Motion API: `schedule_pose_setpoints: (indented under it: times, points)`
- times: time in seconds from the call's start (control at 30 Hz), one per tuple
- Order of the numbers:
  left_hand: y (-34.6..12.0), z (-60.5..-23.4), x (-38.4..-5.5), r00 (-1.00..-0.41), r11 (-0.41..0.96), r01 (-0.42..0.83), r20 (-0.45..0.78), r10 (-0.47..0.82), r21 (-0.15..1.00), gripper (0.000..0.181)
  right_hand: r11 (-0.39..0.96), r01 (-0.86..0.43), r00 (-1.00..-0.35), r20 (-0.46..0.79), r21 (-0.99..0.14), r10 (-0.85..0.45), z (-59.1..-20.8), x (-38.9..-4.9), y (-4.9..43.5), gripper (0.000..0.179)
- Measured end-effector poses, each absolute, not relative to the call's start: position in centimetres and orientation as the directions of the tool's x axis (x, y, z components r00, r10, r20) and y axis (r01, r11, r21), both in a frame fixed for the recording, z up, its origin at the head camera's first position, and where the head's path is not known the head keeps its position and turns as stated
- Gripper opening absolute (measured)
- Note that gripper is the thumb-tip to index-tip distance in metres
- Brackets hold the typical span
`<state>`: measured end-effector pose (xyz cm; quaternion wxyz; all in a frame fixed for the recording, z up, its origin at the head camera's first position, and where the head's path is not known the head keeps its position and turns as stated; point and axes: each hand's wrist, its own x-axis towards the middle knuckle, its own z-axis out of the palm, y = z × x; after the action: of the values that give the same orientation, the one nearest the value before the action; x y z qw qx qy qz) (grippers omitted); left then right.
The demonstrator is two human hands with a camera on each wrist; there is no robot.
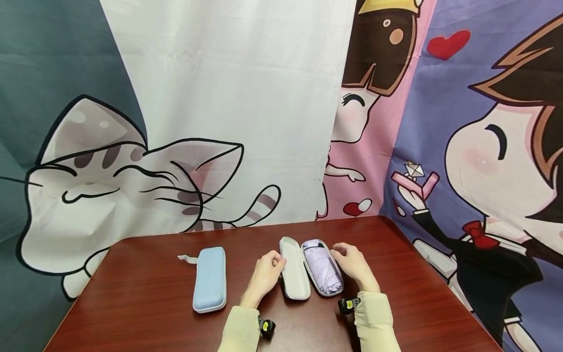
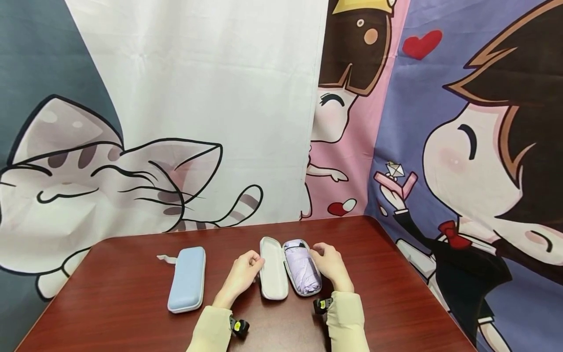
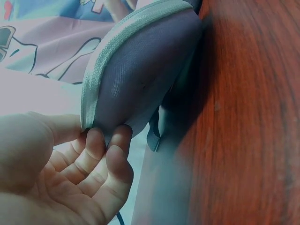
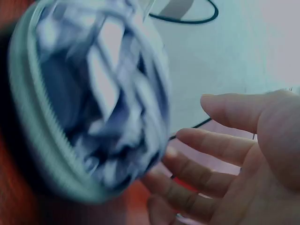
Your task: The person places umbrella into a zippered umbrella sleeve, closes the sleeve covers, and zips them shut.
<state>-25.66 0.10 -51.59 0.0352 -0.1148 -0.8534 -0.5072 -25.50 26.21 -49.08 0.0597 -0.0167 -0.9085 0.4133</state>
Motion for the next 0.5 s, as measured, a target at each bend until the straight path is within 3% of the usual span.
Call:
schedule_pose_setpoints:
  times: [0.2, 0.5]
  points:
    - [0.1, -51.6, -25.6, -0.972, 0.453, 0.229, 0.175, 0.157, 0.862, 0.015, 0.527, 0.044, -0.991, 0.029, -0.849, 0.13, -50.9, -26.2, 27.2, 0.023]
    - [0.2, -51.7, -25.7, -0.973, 0.443, 0.224, 0.171, 0.157, 0.868, 0.014, 0.499, 0.094, -0.985, -0.006, -0.862, 0.175, -52.6, -26.6, 27.5, 0.017]
